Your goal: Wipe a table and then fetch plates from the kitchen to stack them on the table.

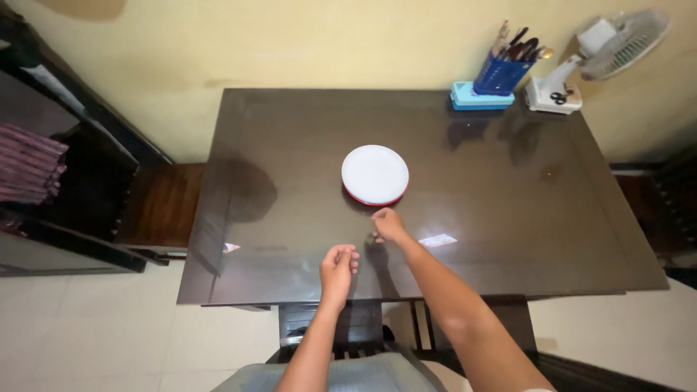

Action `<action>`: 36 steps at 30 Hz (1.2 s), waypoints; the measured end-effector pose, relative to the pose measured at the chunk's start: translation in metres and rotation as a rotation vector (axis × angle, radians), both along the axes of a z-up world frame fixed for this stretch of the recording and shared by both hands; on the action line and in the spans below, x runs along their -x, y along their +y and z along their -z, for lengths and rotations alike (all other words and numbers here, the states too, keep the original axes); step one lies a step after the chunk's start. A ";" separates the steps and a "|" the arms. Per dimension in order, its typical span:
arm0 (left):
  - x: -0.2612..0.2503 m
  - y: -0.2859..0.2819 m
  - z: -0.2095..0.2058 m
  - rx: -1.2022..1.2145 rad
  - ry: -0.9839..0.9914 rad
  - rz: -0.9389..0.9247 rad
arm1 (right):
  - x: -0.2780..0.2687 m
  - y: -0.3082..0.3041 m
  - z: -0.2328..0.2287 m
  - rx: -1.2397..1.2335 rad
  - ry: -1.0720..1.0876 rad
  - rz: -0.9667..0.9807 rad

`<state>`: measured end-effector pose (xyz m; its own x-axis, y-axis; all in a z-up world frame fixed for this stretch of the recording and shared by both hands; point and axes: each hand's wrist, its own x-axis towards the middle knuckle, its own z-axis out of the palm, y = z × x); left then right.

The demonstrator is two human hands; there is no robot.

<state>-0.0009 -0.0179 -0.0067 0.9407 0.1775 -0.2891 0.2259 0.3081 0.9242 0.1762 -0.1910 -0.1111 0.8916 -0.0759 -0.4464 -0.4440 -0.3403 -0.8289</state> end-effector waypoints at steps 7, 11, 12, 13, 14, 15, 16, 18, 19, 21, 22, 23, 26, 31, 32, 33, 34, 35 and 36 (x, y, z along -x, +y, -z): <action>-0.003 -0.002 -0.007 0.016 -0.028 0.007 | 0.070 -0.005 -0.081 -0.114 -0.010 -0.234; -0.003 -0.002 -0.002 0.043 -0.052 0.004 | 0.113 -0.020 -0.125 -0.121 -0.092 -0.287; -0.002 -0.002 0.000 0.059 -0.057 0.009 | 0.125 -0.024 -0.136 -0.124 -0.096 -0.307; -0.002 0.002 -0.002 0.056 -0.059 0.017 | 0.136 -0.025 -0.144 -0.126 -0.098 -0.300; 0.000 0.001 -0.004 0.025 -0.059 0.019 | 0.150 -0.032 -0.153 -0.120 -0.103 -0.302; 0.002 0.000 -0.006 -0.005 -0.060 0.021 | 0.165 -0.038 -0.162 -0.113 -0.107 -0.305; 0.004 0.000 -0.006 -0.005 -0.063 0.034 | 0.176 -0.043 -0.170 -0.112 -0.111 -0.292; 0.008 0.000 -0.006 -0.006 -0.111 0.088 | 0.198 -0.054 -0.187 -0.139 -0.086 -0.250; 0.012 0.002 -0.014 -0.008 -0.113 0.102 | 0.207 -0.060 -0.187 -0.140 -0.088 -0.236; 0.020 0.002 -0.031 -0.061 -0.056 0.214 | 0.224 -0.077 -0.189 -0.153 -0.115 -0.189; 0.022 0.001 -0.031 -0.062 -0.061 0.228 | 0.232 -0.086 -0.193 -0.153 -0.121 -0.175; 0.023 0.000 -0.032 -0.059 -0.081 0.274 | 0.239 -0.096 -0.197 -0.150 -0.172 -0.156; 0.028 -0.014 -0.047 -0.081 -0.132 0.365 | 0.269 -0.127 -0.206 -0.165 -0.255 -0.085; 0.047 -0.081 -0.097 -0.146 -0.239 0.473 | 0.330 -0.181 -0.241 -0.217 -0.315 0.075; 0.053 -0.101 -0.105 -0.121 -0.249 0.500 | 0.343 -0.194 -0.244 -0.222 -0.330 0.118; 0.060 -0.121 -0.113 -0.097 -0.258 0.526 | 0.356 -0.206 -0.248 -0.228 -0.345 0.160; 0.068 -0.142 -0.111 -0.090 -0.262 0.544 | 0.368 -0.224 -0.244 -0.219 -0.349 0.177; 0.076 -0.164 -0.109 -0.046 -0.283 0.588 | 0.380 -0.242 -0.240 -0.244 -0.375 0.210; 0.086 -0.185 -0.107 -0.004 -0.300 0.634 | 0.394 -0.260 -0.235 -0.272 -0.399 0.245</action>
